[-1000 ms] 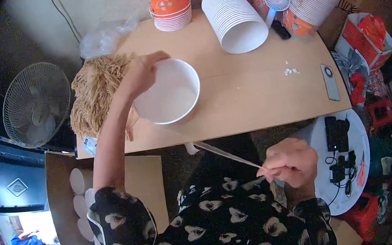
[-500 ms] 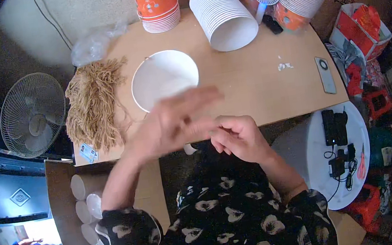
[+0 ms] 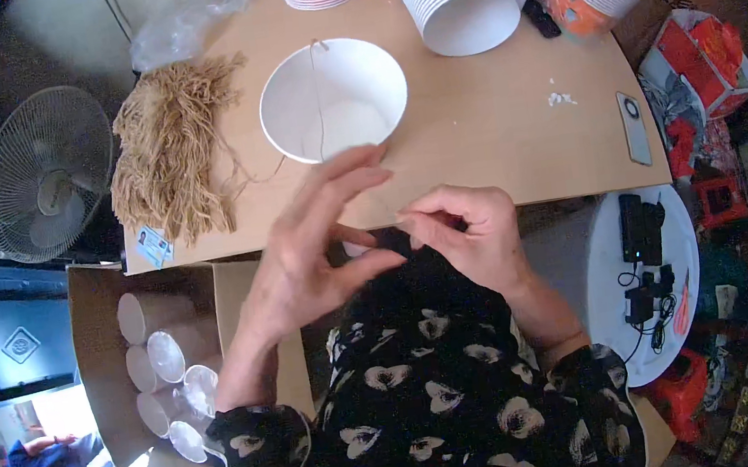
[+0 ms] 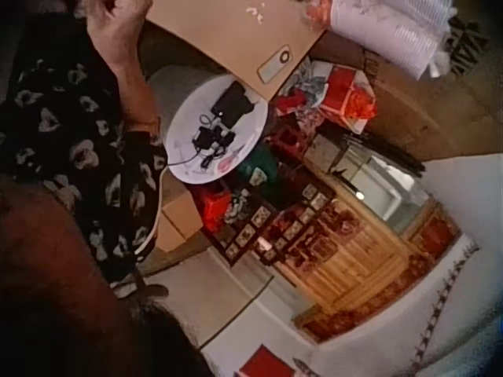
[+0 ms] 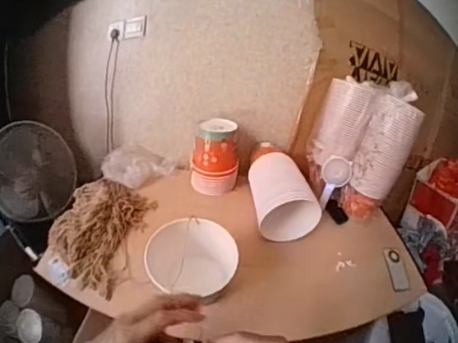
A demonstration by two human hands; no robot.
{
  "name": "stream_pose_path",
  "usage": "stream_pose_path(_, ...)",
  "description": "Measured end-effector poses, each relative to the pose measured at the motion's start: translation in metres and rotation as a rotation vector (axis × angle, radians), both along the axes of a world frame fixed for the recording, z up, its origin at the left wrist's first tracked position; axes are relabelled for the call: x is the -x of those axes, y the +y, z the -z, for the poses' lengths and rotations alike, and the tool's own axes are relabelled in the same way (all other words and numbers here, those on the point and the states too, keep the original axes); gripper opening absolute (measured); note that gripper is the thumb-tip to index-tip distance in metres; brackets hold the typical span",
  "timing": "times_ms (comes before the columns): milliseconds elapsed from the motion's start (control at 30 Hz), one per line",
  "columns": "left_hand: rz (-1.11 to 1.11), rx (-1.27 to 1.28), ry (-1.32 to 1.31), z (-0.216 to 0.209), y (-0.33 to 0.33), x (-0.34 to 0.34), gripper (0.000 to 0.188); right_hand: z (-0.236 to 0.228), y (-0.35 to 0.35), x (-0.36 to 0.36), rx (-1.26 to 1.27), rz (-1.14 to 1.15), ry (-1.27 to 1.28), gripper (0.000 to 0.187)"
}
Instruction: Threading a string handle through the holes of a paper bowl for packaging.
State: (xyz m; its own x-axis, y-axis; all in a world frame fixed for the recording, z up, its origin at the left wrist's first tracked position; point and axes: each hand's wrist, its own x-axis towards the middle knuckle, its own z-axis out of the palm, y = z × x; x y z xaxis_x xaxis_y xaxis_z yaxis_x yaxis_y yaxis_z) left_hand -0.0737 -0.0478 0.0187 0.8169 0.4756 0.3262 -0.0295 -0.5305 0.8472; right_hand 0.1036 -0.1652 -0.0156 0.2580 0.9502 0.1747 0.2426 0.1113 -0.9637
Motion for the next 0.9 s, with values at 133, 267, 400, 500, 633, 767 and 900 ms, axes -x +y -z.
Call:
stream_pose_path(133,-0.025,0.239,-0.006,0.021,-0.017,0.006,0.052,-0.001,0.005,0.007,0.009,-0.147,0.004,0.014)
stream_pose_path(267,-0.145,-0.011,-0.006,0.032,-0.014,0.017,0.019,0.001,0.004,0.007,0.127,-0.227,0.000,0.013)
stream_pose_path(400,-0.247,-0.202,-0.011,0.044,-0.006,0.028,0.019,0.004,0.015,0.006,-0.006,-0.123,-0.121,0.011)
stream_pose_path(500,-0.431,-0.147,-0.040,0.055,0.005,0.031,0.015,0.013,0.039,-0.004,-0.253,0.120,-0.480,0.012)
stream_pose_path(633,-0.548,0.044,-0.114,0.084,0.015,0.023,0.009,0.011,0.075,-0.012,-0.427,0.199,-0.892,0.018)
stream_pose_path(767,-0.618,0.191,-0.226,0.097,0.013,0.009,0.008,0.025,0.083,-0.012,-0.433,0.109,-0.942,0.016)
stream_pose_path(900,-0.667,0.310,-0.312,0.105,0.011,-0.004,0.009,0.029,0.082,-0.003,-0.398,0.140,-0.913,0.012)
